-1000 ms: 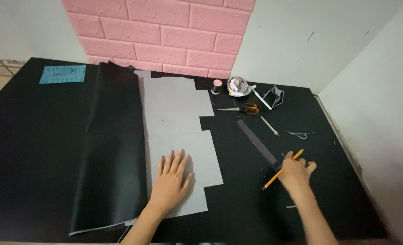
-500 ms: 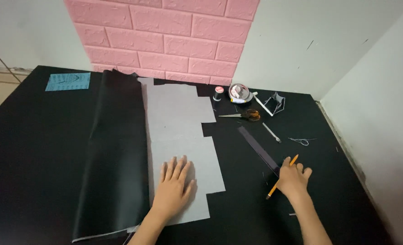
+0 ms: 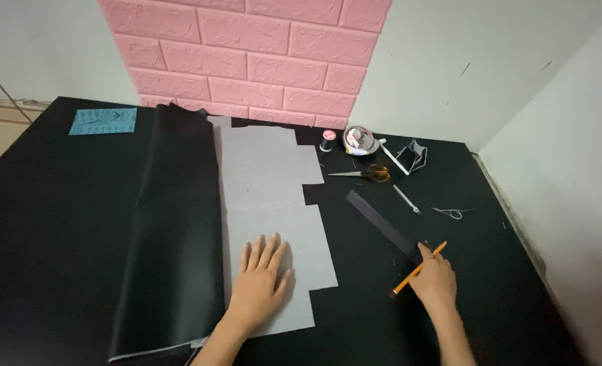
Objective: Measuring a piece of grey material with a ruler and pencil, then cutting it out with scissors on a workspace.
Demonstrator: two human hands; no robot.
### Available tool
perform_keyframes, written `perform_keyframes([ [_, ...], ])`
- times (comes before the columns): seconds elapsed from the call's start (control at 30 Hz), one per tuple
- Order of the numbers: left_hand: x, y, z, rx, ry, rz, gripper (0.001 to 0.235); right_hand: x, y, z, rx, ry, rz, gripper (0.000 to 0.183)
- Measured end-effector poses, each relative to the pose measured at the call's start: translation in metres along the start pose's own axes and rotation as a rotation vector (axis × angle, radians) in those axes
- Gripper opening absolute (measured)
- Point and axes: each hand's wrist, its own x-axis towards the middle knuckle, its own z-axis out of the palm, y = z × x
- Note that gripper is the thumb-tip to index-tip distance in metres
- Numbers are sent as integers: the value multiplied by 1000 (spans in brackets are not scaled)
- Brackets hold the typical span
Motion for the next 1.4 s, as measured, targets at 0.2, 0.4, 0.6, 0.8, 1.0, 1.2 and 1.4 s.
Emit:
perform_keyframes([
  [0.2,-1,-1,-3,-11,-41,12,66,-11,18,22,364,241,-64,58],
  [0.4,-1,-2,3,-12,12,6,64,-19,16,14,437,249,-101,53],
  [0.6,-3,-8,7,-13,72,76,64,-15,17,17,420,207,-59,53],
  [0.8,-2,-1,4,29,-30,-3,66,-36,2,-4,657,214,31,30],
  [1.0,-54,32,26,580,579,298,85,-34,-11,5,773,165,-55,24],
  [1.2,-70,35,42,544,490,285,89,-52,-60,3,716,179,-271,23],
  [1.4,-68,29,43,628,521,294,93,-59,-71,16,565,121,-272,25],
])
